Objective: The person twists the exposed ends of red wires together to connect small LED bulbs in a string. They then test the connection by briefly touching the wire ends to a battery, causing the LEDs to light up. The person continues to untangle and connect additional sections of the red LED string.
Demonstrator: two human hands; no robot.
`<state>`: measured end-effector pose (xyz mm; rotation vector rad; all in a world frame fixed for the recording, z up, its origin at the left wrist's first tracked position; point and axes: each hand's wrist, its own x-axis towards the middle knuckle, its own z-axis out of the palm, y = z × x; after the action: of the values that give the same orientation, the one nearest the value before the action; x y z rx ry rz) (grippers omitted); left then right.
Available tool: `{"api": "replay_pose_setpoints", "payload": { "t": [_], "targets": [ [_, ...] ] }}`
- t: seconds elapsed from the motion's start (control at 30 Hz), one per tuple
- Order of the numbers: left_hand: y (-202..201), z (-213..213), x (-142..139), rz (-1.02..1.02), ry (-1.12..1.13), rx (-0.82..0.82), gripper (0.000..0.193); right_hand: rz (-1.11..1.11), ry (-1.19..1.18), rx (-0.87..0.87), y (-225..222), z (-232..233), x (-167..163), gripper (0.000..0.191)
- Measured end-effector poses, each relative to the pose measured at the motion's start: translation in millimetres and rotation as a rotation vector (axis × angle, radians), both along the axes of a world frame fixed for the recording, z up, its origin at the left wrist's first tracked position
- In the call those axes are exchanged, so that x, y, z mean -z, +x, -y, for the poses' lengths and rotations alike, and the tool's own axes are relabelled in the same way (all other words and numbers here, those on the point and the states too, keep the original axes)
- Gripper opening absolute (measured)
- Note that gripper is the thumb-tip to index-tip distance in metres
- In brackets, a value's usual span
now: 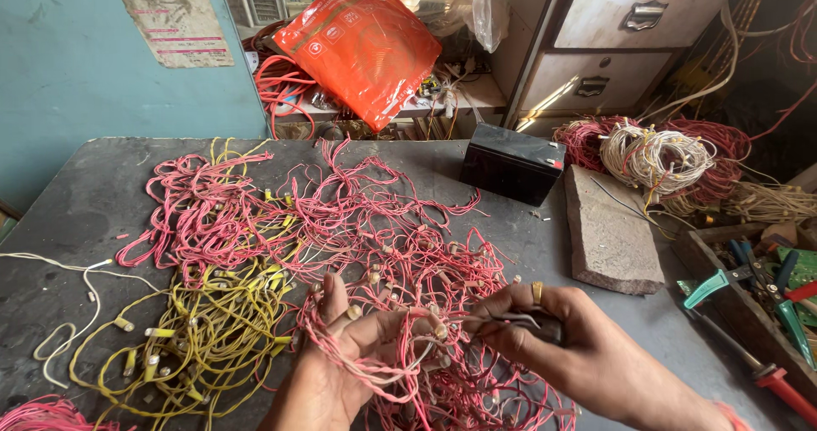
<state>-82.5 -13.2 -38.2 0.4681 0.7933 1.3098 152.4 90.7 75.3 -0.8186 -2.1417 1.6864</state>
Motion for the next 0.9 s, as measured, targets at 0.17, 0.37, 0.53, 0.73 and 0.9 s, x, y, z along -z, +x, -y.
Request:
{"api": "replay_pose_setpoints", "payload": {
  "t": [0.17,0.37,0.53,0.73,0.9],
  "targets": [
    [-5,2,14,-0.211,0.008,-0.106,0.067,-0.041,-0.515,0.338,-2,1,11,0.018],
    [-18,16,-1,-0.5,0.046,-0.197,0.068,-0.289,-0.988,0.284,-7,-4,16,0.019],
    [-15,23,-32,-0.835,-0.21,-0.553,0.042,-0.394,-1.171,0.179,-5,-5,17,0.021],
    [15,35,-70,-1.178,0.068,-1.277,0.027,-0.432,-1.252,0.082,-3,-10,13,0.022],
    [36,32,-87,-1.409,0.633,-1.095,0.036,-0.445,-1.341,0.038,-4,-9,15,0.023]
  ]
}}
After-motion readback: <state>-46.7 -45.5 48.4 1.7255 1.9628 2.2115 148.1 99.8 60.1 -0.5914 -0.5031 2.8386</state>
